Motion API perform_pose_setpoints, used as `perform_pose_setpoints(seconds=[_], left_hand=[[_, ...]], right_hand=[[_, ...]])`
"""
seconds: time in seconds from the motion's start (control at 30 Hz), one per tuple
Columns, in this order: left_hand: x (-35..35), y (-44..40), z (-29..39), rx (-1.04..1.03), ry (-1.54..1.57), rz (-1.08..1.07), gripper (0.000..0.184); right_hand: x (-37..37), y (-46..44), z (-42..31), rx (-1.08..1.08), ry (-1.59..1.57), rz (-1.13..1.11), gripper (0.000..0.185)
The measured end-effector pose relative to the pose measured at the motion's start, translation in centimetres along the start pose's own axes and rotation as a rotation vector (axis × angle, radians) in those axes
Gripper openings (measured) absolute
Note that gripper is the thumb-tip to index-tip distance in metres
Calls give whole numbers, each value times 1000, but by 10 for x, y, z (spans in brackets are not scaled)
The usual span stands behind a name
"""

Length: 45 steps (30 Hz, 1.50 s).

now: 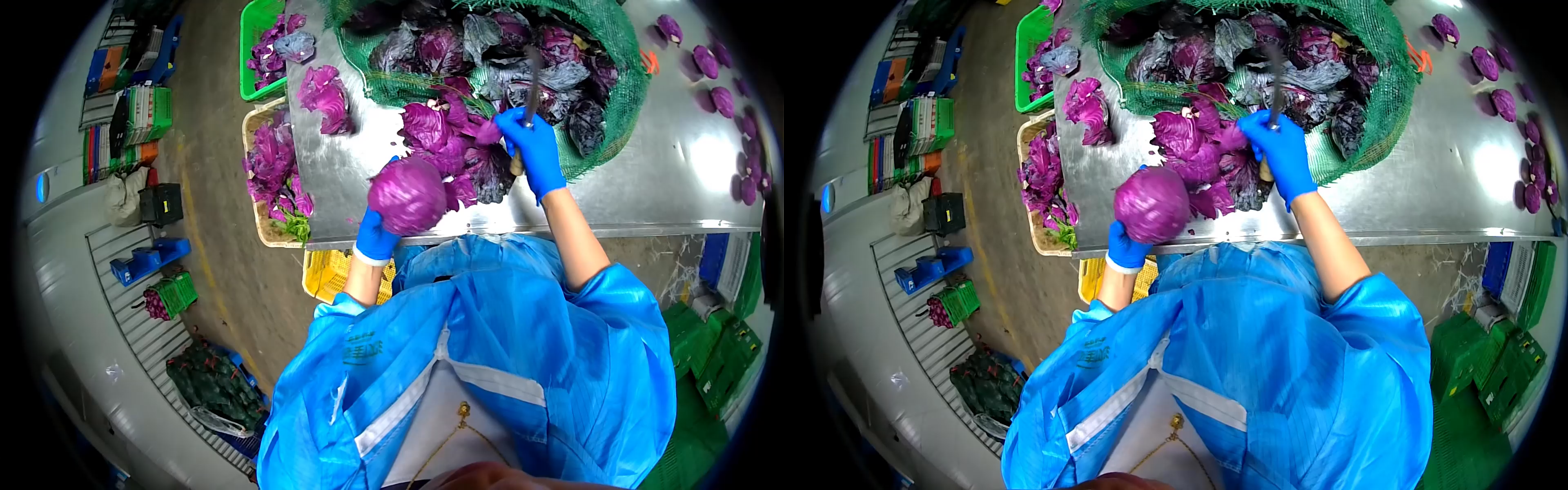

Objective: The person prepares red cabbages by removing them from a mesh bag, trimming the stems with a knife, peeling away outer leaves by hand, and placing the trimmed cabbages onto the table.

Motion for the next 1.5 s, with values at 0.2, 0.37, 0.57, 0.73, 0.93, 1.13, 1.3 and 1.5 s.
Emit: perform_pose_setpoints(seconds=[0.2, 0.37, 0.57, 0.73, 0.93, 1.13, 1.3, 1.5], left_hand=[[10, -13, -2, -46, 147, 113, 94], [8, -10, -1, -90, -212, 206, 81], [4, -13, -21, 16, 635, 160, 85], [-2, -16, -16, 17, -433, 74, 79], [1, -16, -12, -30, 64, 124, 68], [-41, -7, 34, -251, -869, 231, 53], [-98, -2, 50, -402, -1377, 179, 47], [-33, 7, 4, 269, 144, 112, 59]], right_hand=[[-128, 82, -84, 610, 638, -380, 66], [-139, 73, -54, 552, 661, -530, 43], [-114, 66, -30, 477, 535, -551, 33], [-154, 76, -72, 627, 655, -607, 35], [-132, 62, -45, 478, 426, -714, 21], [-66, 27, -47, 482, 581, -283, 36], [-124, 46, -34, 176, 307, -708, 80], [-117, 45, 14, -107, -150, -597, 71]])
Point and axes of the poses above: each hand's wrist, its own y-axis away from the middle knuckle, its own x-axis out of the back of the hand, z = x × y, the point moved 10 cm from there along -y, towards the middle knuckle, and after that the axes turned 3 degrees about x, right-handed, at the moved point
